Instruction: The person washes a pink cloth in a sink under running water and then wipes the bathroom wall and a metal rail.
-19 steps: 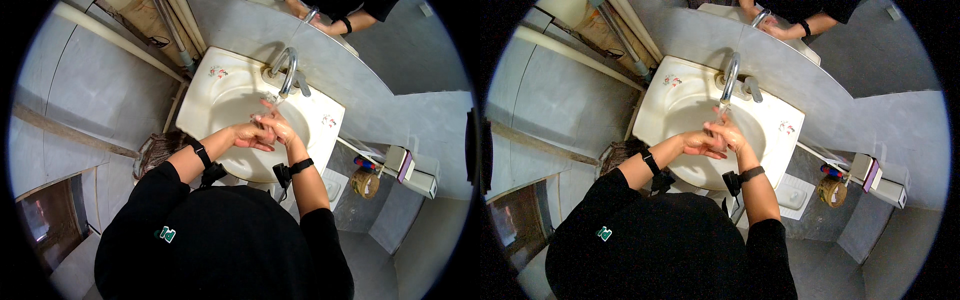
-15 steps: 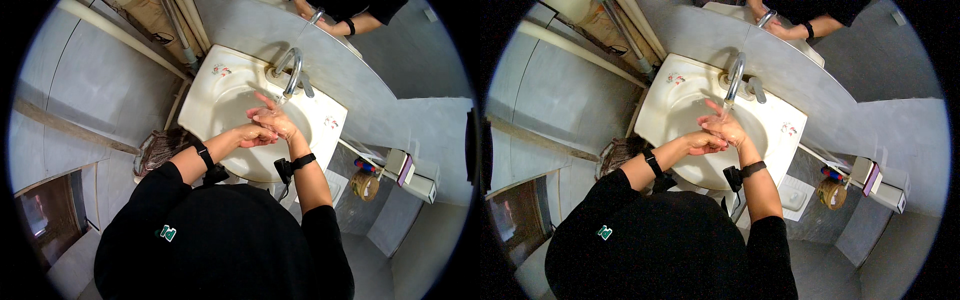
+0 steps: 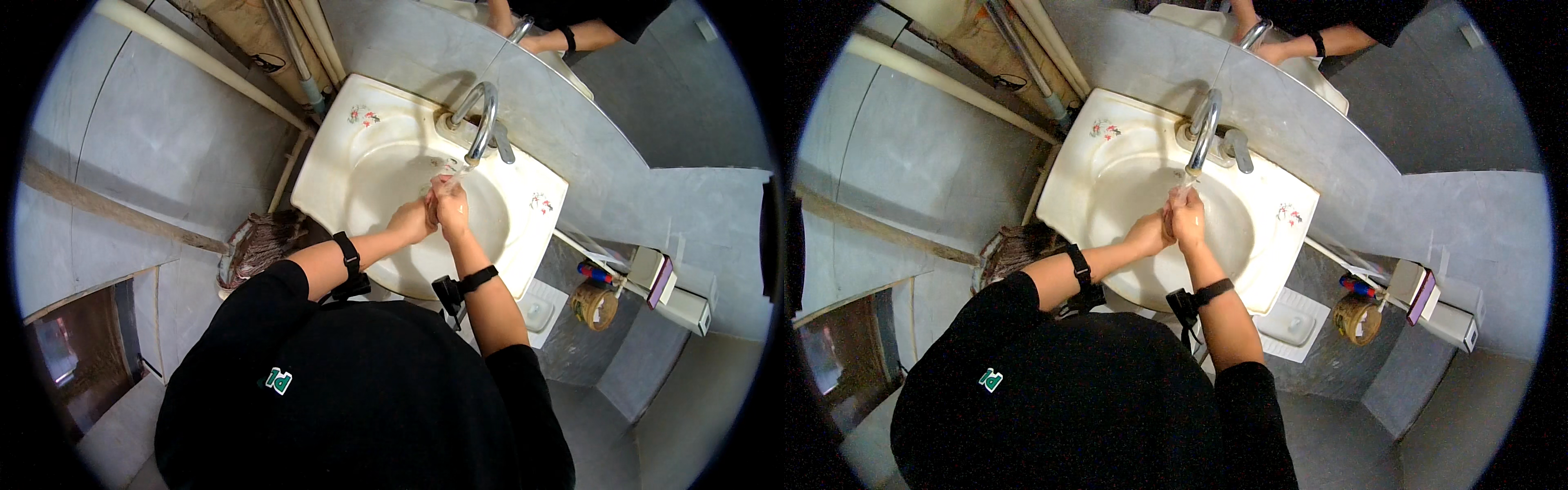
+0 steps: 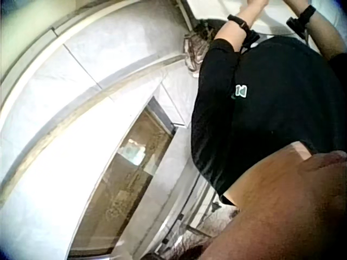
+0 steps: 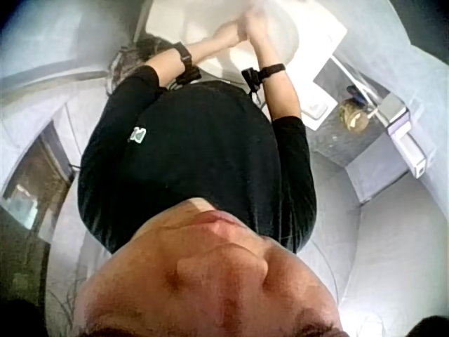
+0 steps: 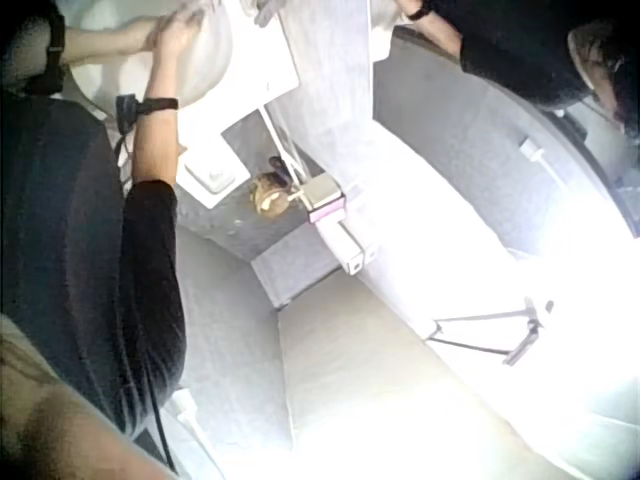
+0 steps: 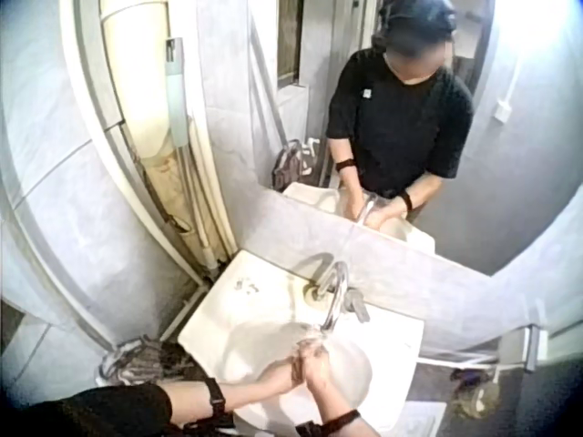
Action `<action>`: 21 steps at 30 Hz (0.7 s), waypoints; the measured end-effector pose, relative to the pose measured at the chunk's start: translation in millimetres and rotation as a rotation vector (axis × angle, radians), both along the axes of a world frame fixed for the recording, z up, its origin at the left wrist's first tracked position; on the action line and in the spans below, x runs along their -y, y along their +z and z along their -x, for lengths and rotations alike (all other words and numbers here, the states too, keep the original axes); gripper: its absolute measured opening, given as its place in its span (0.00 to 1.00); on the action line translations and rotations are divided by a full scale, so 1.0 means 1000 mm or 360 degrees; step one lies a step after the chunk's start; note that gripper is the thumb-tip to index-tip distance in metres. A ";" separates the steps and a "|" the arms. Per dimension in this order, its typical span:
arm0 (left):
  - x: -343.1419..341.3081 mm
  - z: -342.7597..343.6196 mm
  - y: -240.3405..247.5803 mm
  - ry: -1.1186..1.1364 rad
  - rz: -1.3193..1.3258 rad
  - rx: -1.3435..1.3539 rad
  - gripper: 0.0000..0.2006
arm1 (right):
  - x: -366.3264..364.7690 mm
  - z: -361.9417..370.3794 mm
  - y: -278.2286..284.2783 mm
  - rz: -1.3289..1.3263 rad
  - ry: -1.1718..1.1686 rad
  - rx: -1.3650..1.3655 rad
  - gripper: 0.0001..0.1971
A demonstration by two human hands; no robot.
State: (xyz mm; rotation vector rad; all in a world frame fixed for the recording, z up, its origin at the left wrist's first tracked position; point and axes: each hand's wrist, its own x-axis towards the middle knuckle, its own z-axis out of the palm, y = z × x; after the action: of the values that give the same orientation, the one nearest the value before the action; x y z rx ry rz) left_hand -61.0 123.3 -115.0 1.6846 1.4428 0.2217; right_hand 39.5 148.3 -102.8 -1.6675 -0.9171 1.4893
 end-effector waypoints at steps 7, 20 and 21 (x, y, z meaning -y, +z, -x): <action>-0.028 0.037 0.005 0.0229 0.0837 0.1193 0.20 | 0.030 -0.059 0.007 -0.0027 0.0384 -0.0229 0.15; -0.030 0.017 0.017 0.0247 0.0789 0.1119 0.25 | 0.033 -0.050 0.006 -0.0182 0.0437 0.0192 0.10; -0.030 0.018 0.019 0.0389 0.0845 0.1162 0.25 | 0.031 -0.051 0.006 -0.0085 0.0211 -0.0078 0.08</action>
State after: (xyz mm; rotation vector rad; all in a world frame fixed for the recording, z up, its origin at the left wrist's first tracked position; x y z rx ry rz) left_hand -79.4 153.4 -96.4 0.8554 1.0153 0.4823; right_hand 90.0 117.7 -96.7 -1.5505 -1.0491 1.5723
